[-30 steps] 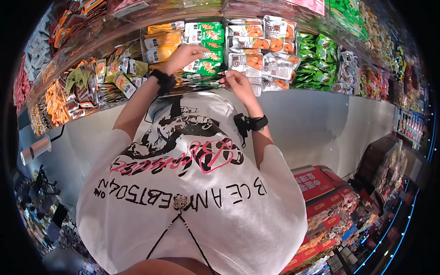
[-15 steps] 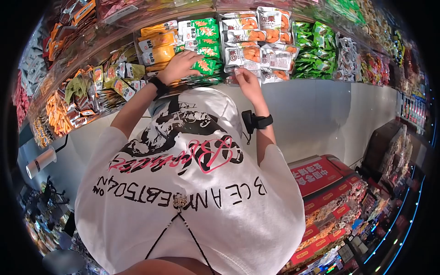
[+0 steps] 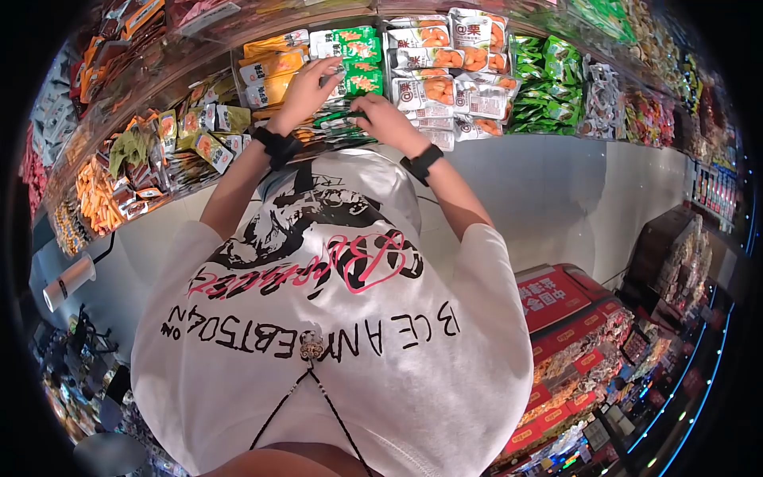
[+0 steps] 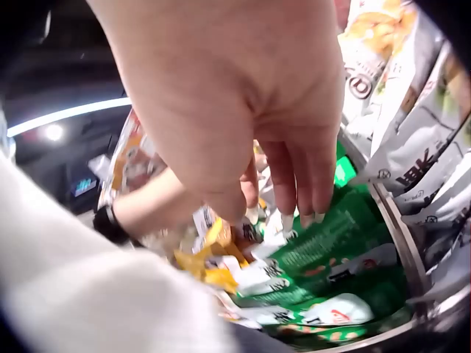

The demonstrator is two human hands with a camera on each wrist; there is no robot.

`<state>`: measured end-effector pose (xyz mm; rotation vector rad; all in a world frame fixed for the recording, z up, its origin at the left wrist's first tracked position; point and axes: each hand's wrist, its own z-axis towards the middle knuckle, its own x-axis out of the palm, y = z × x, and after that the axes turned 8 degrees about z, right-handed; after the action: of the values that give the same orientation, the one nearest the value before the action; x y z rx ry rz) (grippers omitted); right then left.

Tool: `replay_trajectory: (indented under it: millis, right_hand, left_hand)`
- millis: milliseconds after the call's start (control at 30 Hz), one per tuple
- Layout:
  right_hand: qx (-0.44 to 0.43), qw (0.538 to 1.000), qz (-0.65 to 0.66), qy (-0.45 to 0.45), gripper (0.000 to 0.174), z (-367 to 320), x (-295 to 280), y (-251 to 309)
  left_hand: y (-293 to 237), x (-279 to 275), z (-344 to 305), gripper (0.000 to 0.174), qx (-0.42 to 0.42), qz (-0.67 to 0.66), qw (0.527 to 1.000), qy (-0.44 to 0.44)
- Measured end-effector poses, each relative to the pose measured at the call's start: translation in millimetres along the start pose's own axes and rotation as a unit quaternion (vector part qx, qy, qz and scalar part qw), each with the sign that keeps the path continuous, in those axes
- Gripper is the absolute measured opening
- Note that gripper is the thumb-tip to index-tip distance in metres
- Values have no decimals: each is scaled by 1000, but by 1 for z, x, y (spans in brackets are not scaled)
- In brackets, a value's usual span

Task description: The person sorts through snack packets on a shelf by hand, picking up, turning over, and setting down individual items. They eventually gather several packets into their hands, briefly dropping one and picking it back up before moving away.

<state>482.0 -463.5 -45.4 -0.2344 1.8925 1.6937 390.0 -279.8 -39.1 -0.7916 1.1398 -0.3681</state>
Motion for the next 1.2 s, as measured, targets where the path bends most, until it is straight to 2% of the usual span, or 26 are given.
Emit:
replay_trajectory:
  millis: [33,100,200,300,400,467,500,533,567,600,633,700,733,767,833,867,900,933,967,1000,1033,1067,1100,1133,1167,1200]
  right_hand:
    - [-8,994,-107,38,23,6,4,-5]
    - [-17,991,-124,42,23,12,10,-12]
    - [-2,978,-206,34,24,14,12,-9]
    - [-45,974,-221,34,20,13,13,-15]
    - [-114,975,-191,-20,13,13,6,-10]
    - [-171,970,-156,-72,12,17,-9,12]
    - [-173,970,-155,-72,12,19,-17,28]
    - [-233,956,-146,-105,15,21,-27,47]
    - [-291,937,-135,-138,18,23,-35,64]
    - [-345,907,-200,-137,24,23,-43,81]
    - [-346,906,-200,-138,24,24,-44,87]
    - [-435,844,-259,-177,22,26,-45,94]
    - [-435,837,-277,-183,24,26,-48,97]
    - [-432,837,-280,-186,24,24,-50,95]
    - [-340,878,-247,-229,26,17,-53,87]
    - [-313,873,-226,-299,28,16,-49,79]
    - [-313,873,-226,-299,28,13,-42,71]
    - [-179,936,-37,-300,31,8,-34,61]
    - [-34,946,153,-285,34,3,-27,52]
    - [15,909,299,-290,42,2,-20,47]
    - [16,909,299,-291,42,-3,-19,40]
    - [70,904,320,-275,45,-9,-20,33]
    - [123,896,340,-258,48,-13,-21,26]
    - [135,893,347,-251,45,-18,-22,20]
    - [135,893,346,-253,45,-23,-24,13]
    - [157,908,322,-216,44,-28,-26,9]
  left_hand:
    - [2,-3,-7,35,-3,2,1000,-2]
    - [5,-9,-25,32,-24,-70,997,26]
    - [8,-23,-55,29,-58,-92,993,38]
    - [16,-30,-77,26,-88,-118,987,61]
    - [24,-33,-88,28,-110,-134,978,117]
    - [33,-32,-92,39,-161,-275,941,117]
    - [25,-38,-87,39,-161,-273,941,116]
    - [5,-51,-76,45,-253,-391,869,164]
    - [-13,-60,-65,51,-338,-497,771,208]
    - [-26,-65,-57,59,-317,-555,723,263]
    - [-29,-58,-52,59,-316,-554,724,263]
    - [-30,-46,-40,54,-222,-623,699,272]
    - [-29,-43,-35,47,-215,-676,647,281]
    - [-28,-41,-32,47,-213,-675,646,287]
    - [-40,-47,-22,46,-191,-565,765,242]
    - [-43,-47,-19,54,-187,-555,786,197]
    - [-46,-46,-18,54,-187,-556,786,197]
    - [-49,-45,-18,57,-218,-533,805,146]
    - [-50,-44,-19,60,-247,-507,820,94]
    - [-41,-37,-18,58,-231,-484,840,83]
    - [-25,-30,-15,58,-231,-483,840,85]
    - [-10,-23,-9,47,-169,-353,913,114]
    - [-10,-25,-5,39,-102,-214,962,140]
    - [-23,-35,0,34,-157,-125,966,165]
    - [-13,-27,4,34,-155,-125,966,165]
    - [4,-13,10,35,-34,-18,986,160]
